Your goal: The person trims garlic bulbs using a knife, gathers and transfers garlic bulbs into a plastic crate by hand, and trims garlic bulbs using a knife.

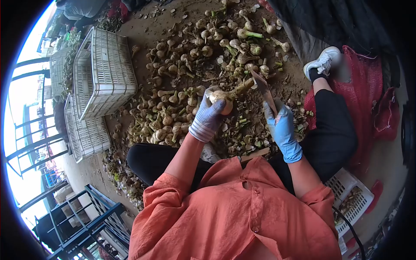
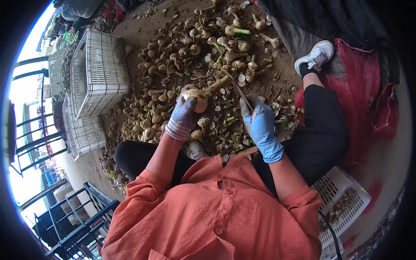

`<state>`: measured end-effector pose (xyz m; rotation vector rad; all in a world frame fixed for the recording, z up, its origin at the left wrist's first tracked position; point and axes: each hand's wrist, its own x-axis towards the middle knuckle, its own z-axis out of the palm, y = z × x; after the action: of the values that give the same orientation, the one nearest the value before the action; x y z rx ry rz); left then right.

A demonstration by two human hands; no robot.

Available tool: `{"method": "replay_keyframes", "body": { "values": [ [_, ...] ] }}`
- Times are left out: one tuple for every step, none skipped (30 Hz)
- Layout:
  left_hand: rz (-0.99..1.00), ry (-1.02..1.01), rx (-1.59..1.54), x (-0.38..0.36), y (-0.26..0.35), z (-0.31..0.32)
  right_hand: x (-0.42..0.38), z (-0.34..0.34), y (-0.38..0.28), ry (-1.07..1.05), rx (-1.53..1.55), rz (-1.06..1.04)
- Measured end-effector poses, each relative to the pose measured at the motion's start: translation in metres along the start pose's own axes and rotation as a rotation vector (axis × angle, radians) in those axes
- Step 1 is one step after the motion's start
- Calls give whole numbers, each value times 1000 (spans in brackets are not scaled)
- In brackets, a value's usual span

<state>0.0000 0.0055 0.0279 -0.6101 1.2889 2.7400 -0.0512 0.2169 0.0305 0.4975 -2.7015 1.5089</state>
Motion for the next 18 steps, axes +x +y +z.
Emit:
{"method": "replay_keyframes", "body": {
  "values": [
    [-14,10,16,0,-4,0,1,-1,-5,-1,1,-6],
    [-30,20,32,-1,-8,3,0,-1,-9,-65,18,45],
    [-43,3,-19,-3,-11,7,0,-2,-11,-128,34,94],
    [-38,5,-22,-7,-13,8,0,0,-2,-132,33,89],
    [-59,-34,-159,-15,-14,8,-5,6,20,-253,-137,143],
    [-67,-67,-298,-23,-12,8,-12,13,44,-380,-307,184],
    [35,-125,-230,-26,4,15,-28,20,72,-426,-517,234],
    [56,-117,-216,-21,21,1,-35,21,77,-362,-423,198],
    [122,-26,229,-17,39,-19,-28,19,68,-302,-386,192],
    [157,87,666,-19,56,-40,-24,12,57,-254,-351,199],
    [30,163,1079,-21,78,-62,-17,4,49,-263,-352,181],
    [-121,234,1491,-25,102,-85,-12,0,46,-268,-350,170],
    [-380,281,1796,-26,114,-111,-13,4,54,-246,-290,200],
    [-663,321,2082,-25,122,-134,-12,10,50,-259,-288,191],
    [-688,303,2102,-23,132,-149,-12,15,44,-211,-205,134],
    [-708,286,2122,-17,141,-162,-10,21,40,-161,-122,76],
    [-571,298,2119,-4,141,-174,-11,27,42,-212,-181,124],
    [-380,291,1981,15,137,-192,-10,31,34,-240,-208,110]
  ]
}}
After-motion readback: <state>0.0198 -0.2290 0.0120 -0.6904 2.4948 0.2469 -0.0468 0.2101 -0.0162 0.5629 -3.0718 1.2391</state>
